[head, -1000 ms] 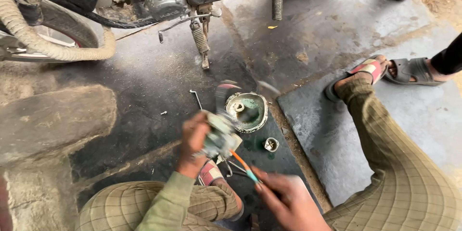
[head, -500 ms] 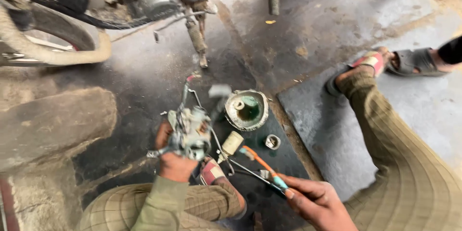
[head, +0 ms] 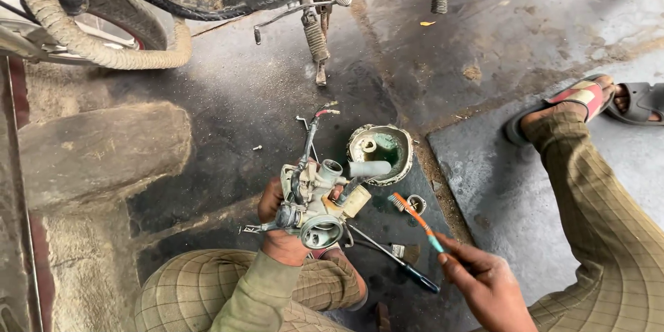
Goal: Dismantling, cleaning, and reassembling a motorcycle carburetor.
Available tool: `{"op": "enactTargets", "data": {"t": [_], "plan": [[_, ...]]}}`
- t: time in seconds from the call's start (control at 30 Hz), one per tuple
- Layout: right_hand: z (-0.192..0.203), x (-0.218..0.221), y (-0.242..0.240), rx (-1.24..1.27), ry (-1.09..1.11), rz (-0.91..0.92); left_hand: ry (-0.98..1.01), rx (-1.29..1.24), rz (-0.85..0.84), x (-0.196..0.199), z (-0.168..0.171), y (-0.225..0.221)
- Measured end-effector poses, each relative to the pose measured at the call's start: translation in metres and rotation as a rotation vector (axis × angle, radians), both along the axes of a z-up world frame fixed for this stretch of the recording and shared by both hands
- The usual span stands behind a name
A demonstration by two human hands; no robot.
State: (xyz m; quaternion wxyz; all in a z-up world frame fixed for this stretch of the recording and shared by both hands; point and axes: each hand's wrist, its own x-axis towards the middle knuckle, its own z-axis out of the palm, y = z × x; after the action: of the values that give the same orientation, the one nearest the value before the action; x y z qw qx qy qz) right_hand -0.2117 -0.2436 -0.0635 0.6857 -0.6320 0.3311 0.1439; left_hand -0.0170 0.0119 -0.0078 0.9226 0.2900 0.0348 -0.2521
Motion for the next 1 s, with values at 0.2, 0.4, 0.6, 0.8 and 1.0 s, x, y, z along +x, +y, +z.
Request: {"op": "enactTargets", "data": {"t": [0.2, 0.4, 0.6, 0.8, 1.0], "plan": [[0.032, 0.046, -0.011, -0.641, 0.051, 0.353, -0.042, 0.03, 0.004, -0.003, 0.0, 0.004], [-0.03, 0.088, -0.018, -0.911, -0.329, 0.367, 0.151, 0.265, 0.189, 0.004, 0.007, -0.007], [-0.15, 0.158, 0.003, -0.967, -0.203, 0.681, 0.177, 0.386, 0.348, 0.012, -0.042, 0.011], [-0.206, 0.186, 0.023, -0.743, -0.549, 0.538, 0.151, 0.306, 0.364, 0.015, -0.038, 0.013], [-0.235, 0.19, 0.031, -0.848, -0.275, 0.732, 0.202, 0.268, 0.338, 0.014, -0.026, 0.01]]}}
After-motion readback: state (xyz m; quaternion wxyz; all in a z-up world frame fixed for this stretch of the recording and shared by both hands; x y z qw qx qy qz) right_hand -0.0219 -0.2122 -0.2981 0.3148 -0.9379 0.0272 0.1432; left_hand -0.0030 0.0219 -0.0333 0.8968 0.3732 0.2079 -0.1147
